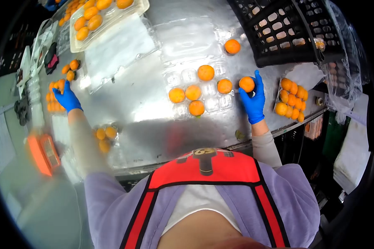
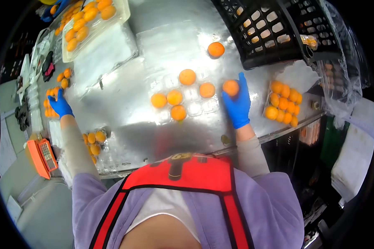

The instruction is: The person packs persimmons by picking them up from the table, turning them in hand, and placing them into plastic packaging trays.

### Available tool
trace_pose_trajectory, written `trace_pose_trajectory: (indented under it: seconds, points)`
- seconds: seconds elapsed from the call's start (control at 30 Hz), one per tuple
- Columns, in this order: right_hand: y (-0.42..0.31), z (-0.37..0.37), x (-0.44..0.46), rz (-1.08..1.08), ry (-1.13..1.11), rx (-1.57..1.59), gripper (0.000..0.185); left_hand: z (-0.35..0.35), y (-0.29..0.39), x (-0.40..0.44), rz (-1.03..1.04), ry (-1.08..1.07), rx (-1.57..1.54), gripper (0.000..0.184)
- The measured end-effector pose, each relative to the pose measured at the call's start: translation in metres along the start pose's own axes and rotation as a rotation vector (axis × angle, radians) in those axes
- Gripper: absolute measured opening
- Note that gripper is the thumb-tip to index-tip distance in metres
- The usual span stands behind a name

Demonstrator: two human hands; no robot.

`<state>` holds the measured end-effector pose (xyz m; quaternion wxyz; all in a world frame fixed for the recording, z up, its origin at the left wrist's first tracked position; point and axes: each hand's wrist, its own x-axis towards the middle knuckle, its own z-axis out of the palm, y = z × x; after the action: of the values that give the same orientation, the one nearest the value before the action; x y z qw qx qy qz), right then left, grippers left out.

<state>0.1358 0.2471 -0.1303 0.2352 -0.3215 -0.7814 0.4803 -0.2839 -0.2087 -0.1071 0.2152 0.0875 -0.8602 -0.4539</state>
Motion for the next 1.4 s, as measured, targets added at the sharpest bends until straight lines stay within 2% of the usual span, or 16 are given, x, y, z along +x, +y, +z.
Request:
trace_pose_trajectory:
  seconds: [0.2, 0.33, 0.43, 0.5, 0.57, 0.67, 0.73, 0.8, 0.93, 1.03, 1.1, 1.17, 1.23, 1.3, 1.33, 1.4]
  points:
    - [-0.07, 0.003, 0.007, -0.153, -0.158, 0.259, 0.076, -0.044, 0.112, -0.146, 0.142, -0.146, -0.378, 0.064]
    - [-0.114, 0.014, -0.005, -0.321, -0.284, 0.292, 0.076, -0.035, 0.138, -0.264, 0.044, -0.499, -0.704, 0.048]
    - [-0.144, 0.026, -0.019, -0.5, -0.35, 0.251, 0.076, -0.049, 0.187, -0.325, -0.022, -0.83, -0.715, 0.051]
    - [-0.16, 0.036, -0.029, -0.72, -0.368, 0.07, 0.075, -0.053, 0.202, -0.349, -0.216, -0.837, -0.94, 0.058]
    - [-0.178, 0.047, -0.044, -0.883, -0.423, 0.037, 0.074, -0.067, 0.218, -0.353, -0.25, -0.762, -0.904, 0.058]
    - [-0.19, 0.051, -0.06, -0.943, -0.539, 0.108, 0.076, -0.077, 0.206, -0.35, -0.346, -0.782, -0.956, 0.057]
    - [-0.199, 0.043, -0.061, -0.821, -0.643, 0.313, 0.078, -0.089, 0.203, -0.345, -0.384, -0.77, -1.082, 0.057]
    - [-0.2, 0.026, -0.034, -0.908, -0.481, 0.247, 0.075, -0.097, 0.204, -0.339, -0.371, -0.78, -1.275, 0.059]
    - [-0.181, -0.026, 0.092, -0.982, 0.15, -0.205, 0.065, -0.107, 0.191, -0.31, -0.326, -0.879, -1.455, 0.059]
    - [-0.144, -0.064, 0.164, -0.949, 0.439, -0.865, 0.068, -0.111, 0.181, -0.282, -0.4, -0.903, -1.461, 0.058]
    - [-0.155, -0.064, 0.163, -0.727, 0.488, -1.183, 0.071, -0.104, 0.166, -0.253, -0.416, -0.848, -1.506, 0.052]
    - [-0.188, -0.071, 0.167, -0.535, 0.436, -1.244, 0.071, -0.096, 0.143, -0.203, -0.664, -0.64, -1.624, 0.045]
    - [-0.177, -0.093, 0.211, -0.38, 0.291, -1.204, 0.068, -0.085, 0.109, -0.159, -0.827, -0.625, -1.684, 0.034]
    - [-0.137, -0.118, 0.259, -0.149, 0.086, -1.136, 0.059, -0.086, 0.093, -0.128, -0.816, -0.599, -1.587, 0.028]
    - [-0.1, -0.132, 0.297, -0.168, -0.066, -1.006, 0.052, -0.085, 0.085, -0.116, -0.82, -0.599, -1.588, 0.028]
    - [-0.082, -0.13, 0.311, -0.171, -0.218, -0.875, 0.045, -0.079, 0.063, -0.094, -0.567, -0.565, -1.461, 0.026]
